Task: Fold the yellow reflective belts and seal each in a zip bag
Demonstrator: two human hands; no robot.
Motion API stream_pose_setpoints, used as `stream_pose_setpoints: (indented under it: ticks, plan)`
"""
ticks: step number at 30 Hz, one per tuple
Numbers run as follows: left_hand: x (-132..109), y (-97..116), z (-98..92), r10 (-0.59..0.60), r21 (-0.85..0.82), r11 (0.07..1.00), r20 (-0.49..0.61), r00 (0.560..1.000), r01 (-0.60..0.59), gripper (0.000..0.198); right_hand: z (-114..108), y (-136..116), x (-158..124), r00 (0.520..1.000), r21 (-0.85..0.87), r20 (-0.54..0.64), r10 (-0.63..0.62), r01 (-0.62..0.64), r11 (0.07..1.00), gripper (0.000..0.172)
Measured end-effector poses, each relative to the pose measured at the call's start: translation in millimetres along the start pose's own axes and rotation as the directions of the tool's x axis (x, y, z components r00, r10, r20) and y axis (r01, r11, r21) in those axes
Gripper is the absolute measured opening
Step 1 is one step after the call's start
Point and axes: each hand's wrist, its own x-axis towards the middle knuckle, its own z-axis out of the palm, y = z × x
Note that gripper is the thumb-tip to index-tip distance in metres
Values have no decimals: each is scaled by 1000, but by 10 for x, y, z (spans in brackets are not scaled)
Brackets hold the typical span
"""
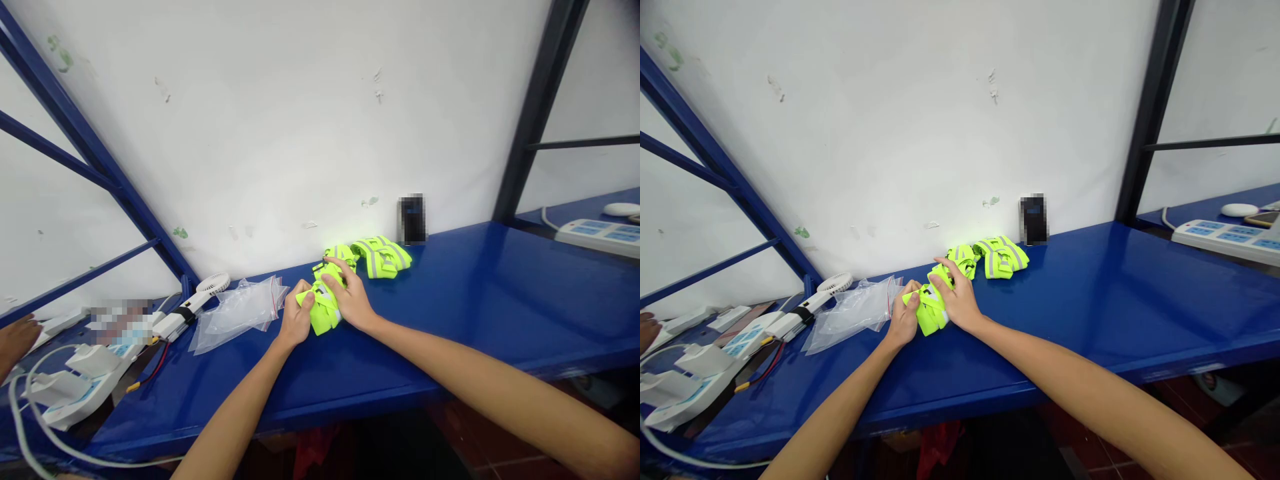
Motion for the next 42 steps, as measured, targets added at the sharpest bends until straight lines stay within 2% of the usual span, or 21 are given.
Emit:
stream_pose_setpoints:
  ticks: [4, 9, 13, 17, 21, 27, 30, 34, 37, 42]
  plan:
    - [22, 9, 25, -36, -35, 999, 15, 999, 37, 38, -39, -5, -3, 996, -35, 31, -82, 83, 996, 36]
    - [0, -4, 11, -48, 85, 995, 11, 999, 47, 38, -23, 54, 15, 999, -89, 24, -47, 49, 995, 34]
    - [-42, 3, 7, 64, 269, 961, -14, 998, -58, 35, -42, 69, 26, 995, -58, 89, -46, 52, 997, 34]
    - [-61, -6, -9, 183, 402, 899, 13, 983, -173, 32, -70, 95, 34, 987, -89, 147, -61, 75, 993, 32]
    - [-64, -50, -38, 267, 458, 852, 36, 963, -254, 29, -71, 93, 55, 975, -97, 183, -123, 142, 985, 21]
    - [-53, -101, -69, 309, 478, 820, 93, 947, -314, 26, -65, 66, 59, 978, -122, 174, -117, 140, 983, 21]
    - [-35, -104, -77, 264, 484, 823, 140, 954, -298, 29, -59, 89, 45, 983, -161, 153, -103, 127, 979, 21]
    - [-23, -76, -48, 94, 460, 873, 168, 981, -163, 32, -60, 109, 38, 983, -180, 147, -109, 135, 974, 21]
    - [-29, -49, 6, -19, 364, 930, 180, 984, -49, 27, -76, 114, 37, 980, -208, 155, -129, 160, 965, 20]
    - [-23, -67, 68, -126, 196, 976, 141, 982, 97, 29, -101, 169, 27, 955, -283, 237, -176, 242, 928, 19]
